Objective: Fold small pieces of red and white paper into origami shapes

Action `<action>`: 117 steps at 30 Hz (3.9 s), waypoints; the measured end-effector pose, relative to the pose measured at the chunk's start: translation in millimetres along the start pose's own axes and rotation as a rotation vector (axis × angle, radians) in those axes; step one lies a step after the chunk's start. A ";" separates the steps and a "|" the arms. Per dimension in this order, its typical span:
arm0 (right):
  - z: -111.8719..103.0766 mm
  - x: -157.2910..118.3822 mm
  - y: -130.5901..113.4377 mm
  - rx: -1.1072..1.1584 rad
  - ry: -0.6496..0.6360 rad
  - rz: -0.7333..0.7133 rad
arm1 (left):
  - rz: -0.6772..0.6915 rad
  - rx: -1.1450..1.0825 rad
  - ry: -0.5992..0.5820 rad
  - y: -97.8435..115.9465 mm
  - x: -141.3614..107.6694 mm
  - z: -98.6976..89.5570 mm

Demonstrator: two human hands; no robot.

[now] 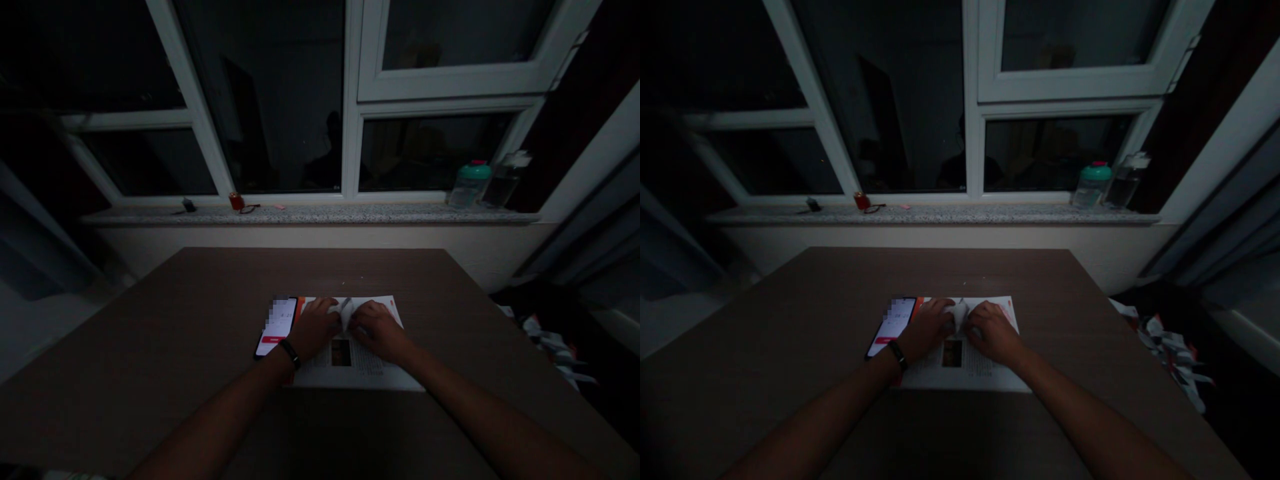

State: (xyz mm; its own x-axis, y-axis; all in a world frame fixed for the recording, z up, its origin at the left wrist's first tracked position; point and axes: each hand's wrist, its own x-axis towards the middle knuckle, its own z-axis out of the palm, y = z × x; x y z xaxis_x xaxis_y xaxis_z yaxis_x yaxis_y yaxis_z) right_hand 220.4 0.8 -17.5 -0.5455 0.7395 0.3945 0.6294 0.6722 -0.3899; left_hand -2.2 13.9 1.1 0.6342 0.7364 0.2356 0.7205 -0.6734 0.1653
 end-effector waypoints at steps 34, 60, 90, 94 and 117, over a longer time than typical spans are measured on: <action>4.2 0.4 5.5 0.102 0.031 -0.050 | -0.060 -0.043 -0.041 -2.5 -5.6 -1.7; -0.5 0.0 -2.4 -0.140 -0.126 -0.025 | 0.063 0.032 -0.101 11.3 -9.2 -5.6; -5.8 4.6 -14.3 -0.333 -0.218 0.052 | 0.062 0.027 -0.066 18.2 -12.6 -3.8; -2.0 3.2 -11.2 -0.342 -0.202 0.045 | 0.074 0.051 -0.056 17.2 -11.8 -2.0; -0.9 6.3 -10.5 -0.240 -0.113 0.086 | -0.007 0.058 -0.060 11.8 3.0 1.3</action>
State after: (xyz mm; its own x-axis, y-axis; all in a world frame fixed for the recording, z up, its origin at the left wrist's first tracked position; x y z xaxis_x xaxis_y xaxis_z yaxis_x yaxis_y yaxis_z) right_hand 210.8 -1.6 -10.2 -0.5341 0.8019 0.2679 0.7819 0.5890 -0.2042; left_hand 8.6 8.2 2.4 0.6433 0.7451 0.1760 0.7391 -0.6644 0.1111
